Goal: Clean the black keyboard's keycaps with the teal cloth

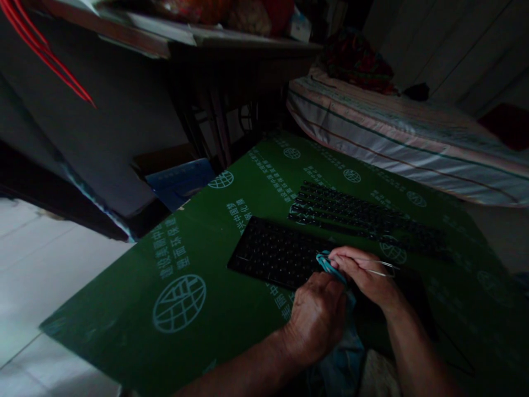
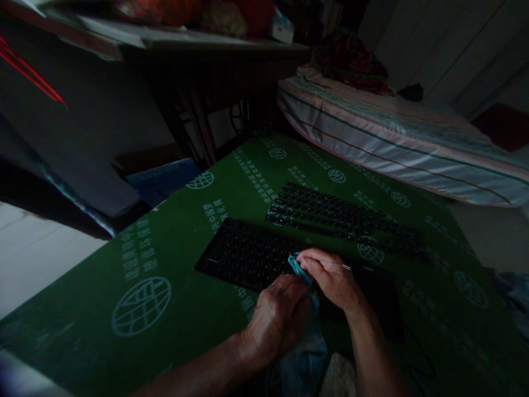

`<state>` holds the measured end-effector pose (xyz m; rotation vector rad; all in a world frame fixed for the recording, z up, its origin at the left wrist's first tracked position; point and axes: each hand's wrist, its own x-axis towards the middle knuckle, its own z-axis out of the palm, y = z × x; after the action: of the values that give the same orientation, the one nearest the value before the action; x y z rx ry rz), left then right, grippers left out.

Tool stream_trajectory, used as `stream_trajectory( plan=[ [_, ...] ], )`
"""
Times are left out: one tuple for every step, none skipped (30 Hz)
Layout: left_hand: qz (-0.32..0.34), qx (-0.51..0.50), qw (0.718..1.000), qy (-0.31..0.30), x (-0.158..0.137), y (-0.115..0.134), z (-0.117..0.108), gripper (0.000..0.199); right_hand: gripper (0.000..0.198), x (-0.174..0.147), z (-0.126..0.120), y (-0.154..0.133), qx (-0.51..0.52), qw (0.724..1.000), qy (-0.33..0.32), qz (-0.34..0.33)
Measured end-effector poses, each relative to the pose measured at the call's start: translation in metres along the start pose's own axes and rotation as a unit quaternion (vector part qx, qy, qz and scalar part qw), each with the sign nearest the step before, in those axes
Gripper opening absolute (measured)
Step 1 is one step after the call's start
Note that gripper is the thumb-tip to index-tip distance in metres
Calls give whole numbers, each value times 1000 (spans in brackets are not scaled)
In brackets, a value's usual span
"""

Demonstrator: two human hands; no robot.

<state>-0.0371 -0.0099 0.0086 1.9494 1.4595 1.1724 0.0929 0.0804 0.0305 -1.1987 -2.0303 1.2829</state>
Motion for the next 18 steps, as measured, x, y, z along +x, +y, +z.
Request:
stream_trajectory(
  plan=[
    [-2, 1, 1000, 8, 0, 0, -1, 14, 23, 1, 1, -1, 2, 1000, -2, -1],
    [-4, 2, 1000, 15, 1, 0, -2, 14, 23, 3, 2, -2, 4, 1000, -5, -1],
    [-5, 4, 1000, 21, 1, 0, -3, 14, 22, 4, 3, -2, 5, 1000, -8, -1],
    [-7, 5, 1000, 23, 2, 0, -4, 14, 22, 5, 3, -3, 5, 1000, -10, 0],
    [-7, 6, 1000, 22, 2, 0, -4, 14, 22, 6, 3, -3, 4, 1000, -12, 2],
    [-8, 8, 1000, 19, 2, 0, -4, 14, 21, 6, 3, -3, 3, 1000, -13, 6],
    [-10, 9, 1000, 15, 2, 1, -4, 13, 21, 6, 2, -2, 4, 1000, -13, 11],
    [-10, 9, 1000, 11, 1, 2, -4, 13, 21, 5, 1, -2, 5, 1000, -12, 16],
    [-10, 9, 1000, 8, 1, 2, -4, 12, 21, 5, 1, -2, 7, 1000, -11, 21],
    [-11, 9, 1000, 8, 1, 3, -4, 12, 21, 6, 1, -3, 9, 1000, -10, 24],
    [-13, 10, 1000, 9, 1, 3, -5, 12, 21, 7, 2, -4, 11, 1000, -11, 24],
    [-16, 11, 1000, 13, 1, 3, -5, 12, 21, 8, 3, -5, 10, 1000, -11, 21],
    [-18, 13, 1000, 17, 1, 2, -6, 12, 21, 9, 4, -6, 7, 1000, -13, 16],
    [-20, 15, 999, 20, 1, 2, -6, 11, 21, 11, 5, -8, 2, 1000, -16, 10],
    [-23, 18, 999, 23, 2, 1, -7, 11, 21, 12, 6, -8, -4, 1000, -21, 5],
    [-25, 21, 999, 23, 2, 1, -7, 11, 20, 13, 6, -9, -12, 1000, -26, -1],
    [-29, 24, 999, 21, 2, 1, -8, 11, 20, 14, 6, -8, -19, 999, -30, -4],
    [-32, 27, 999, 17, 2, 1, -8, 11, 20, 15, 6, -8, -24, 999, -34, -4]
  ],
)
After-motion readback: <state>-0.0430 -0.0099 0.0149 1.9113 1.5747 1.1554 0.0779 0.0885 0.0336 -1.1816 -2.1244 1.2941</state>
